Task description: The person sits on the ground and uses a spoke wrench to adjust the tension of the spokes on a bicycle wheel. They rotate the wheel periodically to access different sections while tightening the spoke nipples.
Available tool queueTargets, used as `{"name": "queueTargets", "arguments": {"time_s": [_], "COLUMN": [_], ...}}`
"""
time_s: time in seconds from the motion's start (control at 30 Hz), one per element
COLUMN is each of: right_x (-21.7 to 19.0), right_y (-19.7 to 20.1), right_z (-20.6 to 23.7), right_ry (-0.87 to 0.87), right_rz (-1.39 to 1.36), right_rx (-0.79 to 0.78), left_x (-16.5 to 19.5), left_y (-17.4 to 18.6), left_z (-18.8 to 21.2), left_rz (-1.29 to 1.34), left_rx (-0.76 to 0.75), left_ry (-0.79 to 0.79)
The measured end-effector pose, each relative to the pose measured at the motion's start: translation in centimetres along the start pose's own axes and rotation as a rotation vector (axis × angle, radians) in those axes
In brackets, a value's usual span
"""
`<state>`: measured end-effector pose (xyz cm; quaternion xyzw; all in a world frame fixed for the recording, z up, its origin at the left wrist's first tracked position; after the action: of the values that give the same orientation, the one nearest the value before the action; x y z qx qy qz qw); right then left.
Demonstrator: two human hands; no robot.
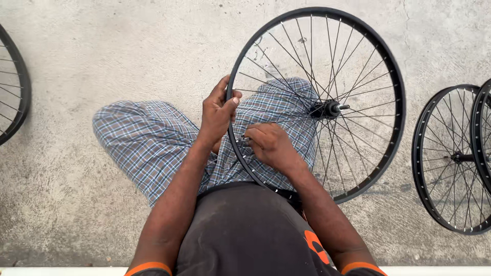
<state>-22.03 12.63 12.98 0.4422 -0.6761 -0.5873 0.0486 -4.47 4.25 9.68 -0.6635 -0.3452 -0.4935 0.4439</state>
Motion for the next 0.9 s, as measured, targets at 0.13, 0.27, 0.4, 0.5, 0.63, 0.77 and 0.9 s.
{"name": "queueTargets", "arguments": {"time_s": [0.13, 0.27, 0.4, 0.5, 0.63, 0.77, 0.9], "right_x": [0.7, 0.6, 0.5, 0.2, 0.0, -0.1, -0.2], "right_y": [-0.7, -2.1, -2.4, -1.8, -1.1, -0.6, -0.2], "right_z": [0.6, 0.9, 0.8, 1.0, 1.8, 2.3, 2.5], "right_ry": [-0.208, -0.132, -0.116, -0.063, -0.070, -0.076, -0.044], "right_rz": [0.058, 0.086, 0.131, 0.127, 0.137, 0.102, 0.043], "right_rx": [-0.255, -0.253, -0.309, -0.274, -0.258, -0.220, -0.118], "left_x": [-1.8, -3.3, -3.7, -3.5, -3.4, -3.0, -2.1], "left_y": [0.1, 1.4, 2.0, 1.9, 1.5, 1.1, 0.7], "left_z": [1.6, 3.3, 3.3, 3.3, 3.3, 2.8, 2.4], "left_rz": [-0.012, -0.054, -0.040, -0.051, -0.091, -0.126, -0.146], "left_rx": [0.056, 0.076, 0.092, 0.100, 0.058, 0.029, -0.008], "left_ry": [0.049, 0.079, 0.117, 0.087, 0.055, 0.072, 0.043]}}
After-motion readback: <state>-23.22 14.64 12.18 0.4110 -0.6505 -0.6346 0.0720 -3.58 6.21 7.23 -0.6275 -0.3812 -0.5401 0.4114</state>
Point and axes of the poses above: each hand's wrist, its own z-axis away from the middle knuckle, its own y-axis out of the back of the hand, x = y × z, the point moved 1 cm from there along -z, towards the middle knuckle, and after that the axes turned 11 degrees about -x, right-handed, at the moved point
